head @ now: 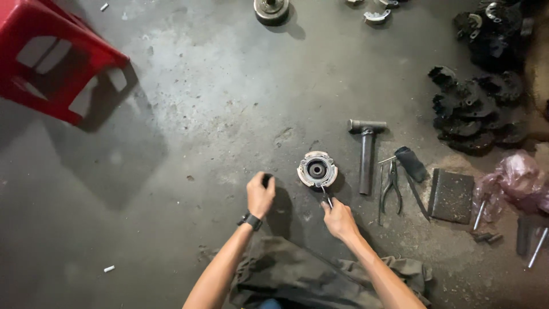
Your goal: The person cleans a metal ring with a purple cloth, then uses pliers to remove a small component from a circular mechanical part. They then use a hammer to tap another mechanical part on the floor.
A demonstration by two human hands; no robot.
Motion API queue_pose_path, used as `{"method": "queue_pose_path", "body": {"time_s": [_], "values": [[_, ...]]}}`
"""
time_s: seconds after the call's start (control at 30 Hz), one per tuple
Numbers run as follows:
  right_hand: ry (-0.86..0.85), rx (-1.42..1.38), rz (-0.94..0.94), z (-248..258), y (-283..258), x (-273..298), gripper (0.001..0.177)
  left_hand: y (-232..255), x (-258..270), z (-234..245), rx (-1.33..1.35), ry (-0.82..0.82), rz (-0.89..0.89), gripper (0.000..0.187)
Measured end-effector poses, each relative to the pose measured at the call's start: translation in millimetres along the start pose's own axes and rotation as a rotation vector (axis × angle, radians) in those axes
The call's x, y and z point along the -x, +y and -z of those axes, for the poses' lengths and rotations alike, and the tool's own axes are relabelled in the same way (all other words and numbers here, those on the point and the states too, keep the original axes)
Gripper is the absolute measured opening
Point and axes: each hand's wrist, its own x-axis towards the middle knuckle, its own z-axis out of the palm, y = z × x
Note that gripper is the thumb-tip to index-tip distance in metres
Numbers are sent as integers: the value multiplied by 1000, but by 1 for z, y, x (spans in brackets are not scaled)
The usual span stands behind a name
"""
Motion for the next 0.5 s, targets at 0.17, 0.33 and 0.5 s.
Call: {"method": "queue_pose_path", "body": {"time_s": [0.17,0.33,0.5], "values": [[-15,20,-33,-5,9,-3,35,-5,-19,14,-210,110,-157,15],[-9,4,-38,-3,6,-3,34,-2,-23,2,-273,48,-50,19],[-18,8,-61,2,-2,1,32,7,-28,-7,-385,41,-19,26]]}}
